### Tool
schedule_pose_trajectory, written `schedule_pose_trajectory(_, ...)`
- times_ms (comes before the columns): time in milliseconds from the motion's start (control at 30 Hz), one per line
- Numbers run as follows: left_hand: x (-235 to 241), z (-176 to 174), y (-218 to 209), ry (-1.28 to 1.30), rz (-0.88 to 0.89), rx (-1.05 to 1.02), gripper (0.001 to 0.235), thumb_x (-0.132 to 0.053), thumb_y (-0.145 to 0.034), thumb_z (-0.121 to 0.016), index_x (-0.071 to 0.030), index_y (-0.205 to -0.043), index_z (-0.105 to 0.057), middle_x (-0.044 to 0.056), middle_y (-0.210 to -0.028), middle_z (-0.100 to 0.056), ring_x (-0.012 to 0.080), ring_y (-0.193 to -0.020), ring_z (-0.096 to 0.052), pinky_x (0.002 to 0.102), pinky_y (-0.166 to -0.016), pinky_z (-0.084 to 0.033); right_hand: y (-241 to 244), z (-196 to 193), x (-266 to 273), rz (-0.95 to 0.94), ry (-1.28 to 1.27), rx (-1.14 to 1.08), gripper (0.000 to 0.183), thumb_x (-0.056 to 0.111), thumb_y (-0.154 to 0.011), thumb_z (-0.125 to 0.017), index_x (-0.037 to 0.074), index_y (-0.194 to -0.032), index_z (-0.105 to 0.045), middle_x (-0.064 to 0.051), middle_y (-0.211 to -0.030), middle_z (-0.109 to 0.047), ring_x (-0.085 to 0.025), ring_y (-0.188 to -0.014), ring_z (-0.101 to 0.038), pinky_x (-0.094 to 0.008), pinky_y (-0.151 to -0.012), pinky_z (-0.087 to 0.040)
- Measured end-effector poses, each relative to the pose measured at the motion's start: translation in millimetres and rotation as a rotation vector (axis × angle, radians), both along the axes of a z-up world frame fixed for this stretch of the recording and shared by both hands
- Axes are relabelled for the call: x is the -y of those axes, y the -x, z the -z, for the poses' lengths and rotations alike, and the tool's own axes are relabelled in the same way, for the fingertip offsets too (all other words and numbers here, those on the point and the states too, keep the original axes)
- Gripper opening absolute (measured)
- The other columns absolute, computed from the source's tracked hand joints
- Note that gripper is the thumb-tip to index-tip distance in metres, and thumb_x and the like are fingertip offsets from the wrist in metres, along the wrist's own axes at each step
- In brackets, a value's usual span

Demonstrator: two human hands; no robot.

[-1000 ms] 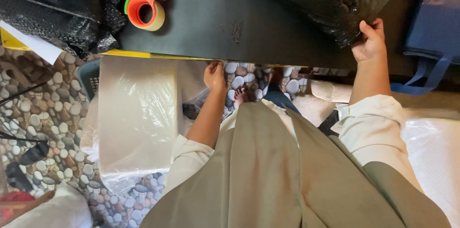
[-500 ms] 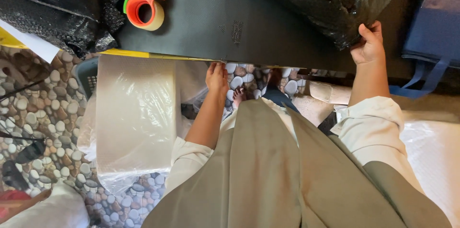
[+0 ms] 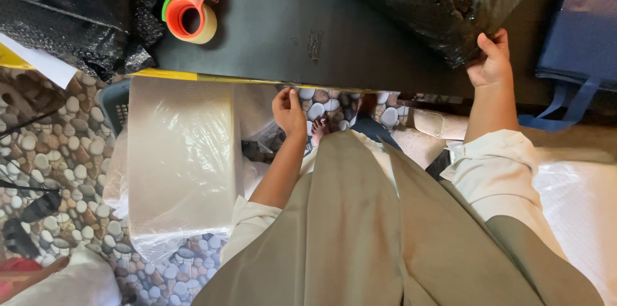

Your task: Wrapping an item in bubble wrap, securing it with tape, and dusting the final package.

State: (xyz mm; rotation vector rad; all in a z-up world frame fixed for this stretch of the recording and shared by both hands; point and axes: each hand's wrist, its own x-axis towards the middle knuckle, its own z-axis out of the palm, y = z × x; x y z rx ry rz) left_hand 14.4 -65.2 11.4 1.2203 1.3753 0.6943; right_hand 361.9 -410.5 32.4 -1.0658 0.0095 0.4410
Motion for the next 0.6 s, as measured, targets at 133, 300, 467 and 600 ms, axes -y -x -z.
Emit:
schedule_pose_trajectory(133,0,4,4,-0.236,0.113,-0.076,0.026,-0.022,-0.09,-0.078,-0.013,-0.114,-0.076,0.002,-0.109,-0.068,0.0126,-0.091,-0.069,0.027,-0.083,-0.058,2,1,0,0.012,-0.003,-0.003,0.025,0.007,-0.093,-0.077,0.026,-0.091,-0.06,0.001,-0.118,-0.072,-0.022,-0.12,-0.067,-0.043,-0.106,-0.057)
schedule_pose_trajectory(300,-29,-16,5,-0.929,0.432,-0.159,0.019,-0.016,-0.093,-0.08,-0.009,-0.11,-0.077,0.006,-0.107,-0.07,0.0228,-0.083,-0.068,0.04,-0.071,-0.056,0,2,0,0.035,-0.025,-0.003,0.027,0.004,-0.093,-0.077,0.024,-0.092,-0.06,-0.001,-0.118,-0.072,-0.023,-0.12,-0.066,-0.044,-0.106,-0.057)
schedule_pose_trajectory(467,-58,-28,6,-1.534,0.689,-0.309,0.007,-0.015,-0.096,-0.075,-0.021,-0.097,-0.072,-0.004,-0.104,-0.073,0.0186,-0.09,-0.072,0.035,-0.076,-0.048,2,-1,-1,0.011,-0.03,-0.014,0.029,0.005,-0.092,-0.08,0.023,-0.091,-0.058,0.0,-0.114,-0.072,-0.022,-0.116,-0.068,-0.042,-0.103,-0.059)
schedule_pose_trajectory(600,-70,-16,9,-1.571,0.8,-0.329,0.015,-0.007,-0.094,-0.07,-0.019,-0.101,-0.073,-0.002,-0.108,-0.072,0.0186,-0.092,-0.07,0.035,-0.074,-0.046,0,4,2,0.017,-0.008,-0.004,0.03,0.007,-0.092,-0.08,0.025,-0.093,-0.056,0.001,-0.118,-0.07,-0.022,-0.119,-0.066,-0.043,-0.106,-0.057)
